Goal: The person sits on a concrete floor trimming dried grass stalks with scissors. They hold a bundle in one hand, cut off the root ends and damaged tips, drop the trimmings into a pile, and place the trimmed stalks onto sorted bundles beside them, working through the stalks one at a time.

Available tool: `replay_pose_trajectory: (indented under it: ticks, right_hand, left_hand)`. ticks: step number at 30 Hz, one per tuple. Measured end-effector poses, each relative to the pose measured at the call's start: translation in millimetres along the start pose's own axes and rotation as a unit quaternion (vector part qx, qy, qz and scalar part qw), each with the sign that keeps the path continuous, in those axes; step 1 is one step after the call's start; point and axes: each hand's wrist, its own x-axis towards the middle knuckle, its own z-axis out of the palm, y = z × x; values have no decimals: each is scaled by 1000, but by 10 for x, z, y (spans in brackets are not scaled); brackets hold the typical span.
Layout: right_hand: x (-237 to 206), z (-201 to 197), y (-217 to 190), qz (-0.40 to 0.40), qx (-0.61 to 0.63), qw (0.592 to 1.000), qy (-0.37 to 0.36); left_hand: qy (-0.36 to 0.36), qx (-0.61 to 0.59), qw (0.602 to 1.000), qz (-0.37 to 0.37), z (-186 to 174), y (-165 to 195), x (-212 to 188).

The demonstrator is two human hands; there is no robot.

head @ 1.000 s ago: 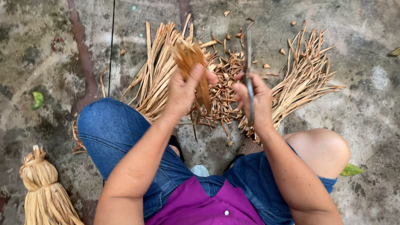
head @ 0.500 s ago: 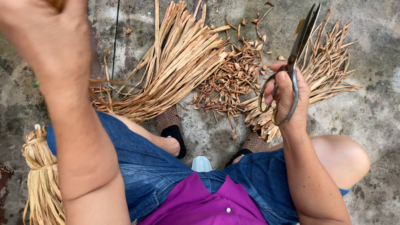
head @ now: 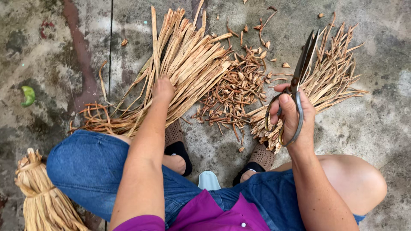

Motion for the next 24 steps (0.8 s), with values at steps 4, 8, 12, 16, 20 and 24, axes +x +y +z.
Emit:
replay_pose_trajectory:
  ticks: [4, 8, 12, 16, 20, 24]
  right_hand:
    - [94, 21, 16, 19, -2, 1000, 7]
    - [86, 19, 45, 26, -13, 1000, 10]
    - [83, 12, 55, 11, -8, 1000, -2]
    - [21, -25, 34, 0, -14, 1000, -10]
    - [-17, -65, 69, 8, 3, 1000, -16]
    - [-39, -79, 173, 56, 7, 998, -32]
  left_hand:
    - [27, 28, 999, 1, 135, -51, 102]
    - [-22, 44, 999, -11, 44, -80, 51]
    - [-37, -4, 997, -61, -200, -23, -33]
    - [43, -98, 993, -55, -544, 40, -161]
    - [77, -268, 960, -5, -1034, 322, -525]
    - [2, -397, 918, 22, -1503, 865, -1282]
